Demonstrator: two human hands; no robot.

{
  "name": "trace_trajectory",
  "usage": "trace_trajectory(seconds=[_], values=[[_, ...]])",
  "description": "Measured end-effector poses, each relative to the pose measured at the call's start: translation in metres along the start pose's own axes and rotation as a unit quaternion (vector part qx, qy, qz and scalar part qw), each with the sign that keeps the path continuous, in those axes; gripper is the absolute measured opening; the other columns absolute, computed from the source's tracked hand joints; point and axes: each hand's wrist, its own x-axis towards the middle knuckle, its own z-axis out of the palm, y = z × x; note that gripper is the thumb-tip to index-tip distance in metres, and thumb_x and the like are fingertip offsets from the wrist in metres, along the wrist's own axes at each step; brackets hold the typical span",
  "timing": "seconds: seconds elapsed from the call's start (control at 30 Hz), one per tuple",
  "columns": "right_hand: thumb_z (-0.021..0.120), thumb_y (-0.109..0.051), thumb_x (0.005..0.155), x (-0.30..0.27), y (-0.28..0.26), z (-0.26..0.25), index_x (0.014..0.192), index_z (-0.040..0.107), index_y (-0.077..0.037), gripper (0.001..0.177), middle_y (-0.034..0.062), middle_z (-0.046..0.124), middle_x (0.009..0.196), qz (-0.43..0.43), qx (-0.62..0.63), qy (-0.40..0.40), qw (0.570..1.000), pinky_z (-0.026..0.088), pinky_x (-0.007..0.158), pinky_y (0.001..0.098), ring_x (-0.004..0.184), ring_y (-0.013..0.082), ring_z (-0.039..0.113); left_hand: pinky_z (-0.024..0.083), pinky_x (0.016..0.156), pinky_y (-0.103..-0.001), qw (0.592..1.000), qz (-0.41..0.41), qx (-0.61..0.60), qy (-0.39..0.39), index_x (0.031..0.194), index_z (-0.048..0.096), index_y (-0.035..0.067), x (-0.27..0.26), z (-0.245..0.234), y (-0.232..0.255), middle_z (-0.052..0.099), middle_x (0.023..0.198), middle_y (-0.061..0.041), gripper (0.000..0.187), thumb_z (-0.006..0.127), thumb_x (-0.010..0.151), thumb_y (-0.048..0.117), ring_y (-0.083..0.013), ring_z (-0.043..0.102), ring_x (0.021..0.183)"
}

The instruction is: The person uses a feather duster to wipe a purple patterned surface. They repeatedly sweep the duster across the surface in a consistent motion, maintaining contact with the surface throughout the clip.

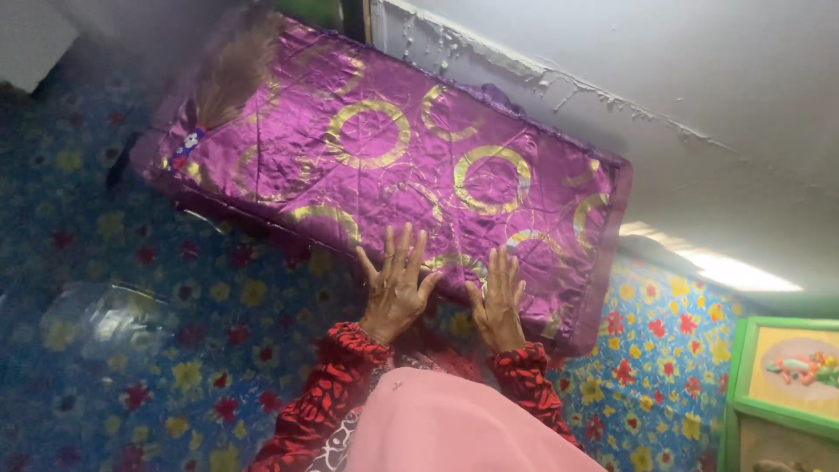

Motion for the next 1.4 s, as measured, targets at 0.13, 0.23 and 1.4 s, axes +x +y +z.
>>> trace_trajectory(seconds=[0.13,0.23,1.4], values=[[0.041,-0.051,0.104,0.027,-0.003,0.005,0.163,0.011,-0.013,0.077,0.0155,0.006,0.170,-0.024,-0.017,-0.004,1.000,0.016,0.111,0.0773,0.151,0.0492,0.006,0.017,0.105,-0.085,0.999,-0.042,0.015,0.019,0.156,0.041,0.015,0.012,0.005,-0.025,0.037,0.162,-0.016,0.071,0.054,0.098,0.055,-0.0421,0.030,0.150],[0.043,-0.052,0.103,0.043,-0.006,0.015,0.163,0.010,-0.015,0.078,0.0139,0.006,0.170,-0.032,-0.009,-0.025,0.999,0.016,0.109,0.0795,0.151,0.0481,0.006,0.014,0.106,-0.086,0.996,-0.061,0.059,0.030,0.156,0.041,0.016,0.022,0.004,-0.059,0.037,0.163,-0.015,0.072,0.053,0.097,0.056,-0.0417,0.028,0.151],[0.056,-0.040,0.101,0.116,-0.128,0.120,0.162,0.018,-0.014,0.076,0.0183,0.011,0.168,0.068,0.076,-0.038,0.994,0.027,0.106,0.0752,0.149,0.0498,0.012,0.051,0.065,-0.046,0.966,-0.240,0.063,0.065,0.119,0.046,0.010,0.099,0.050,-0.445,0.061,0.087,-0.015,0.029,0.059,0.101,0.029,-0.0389,0.066,0.078]])
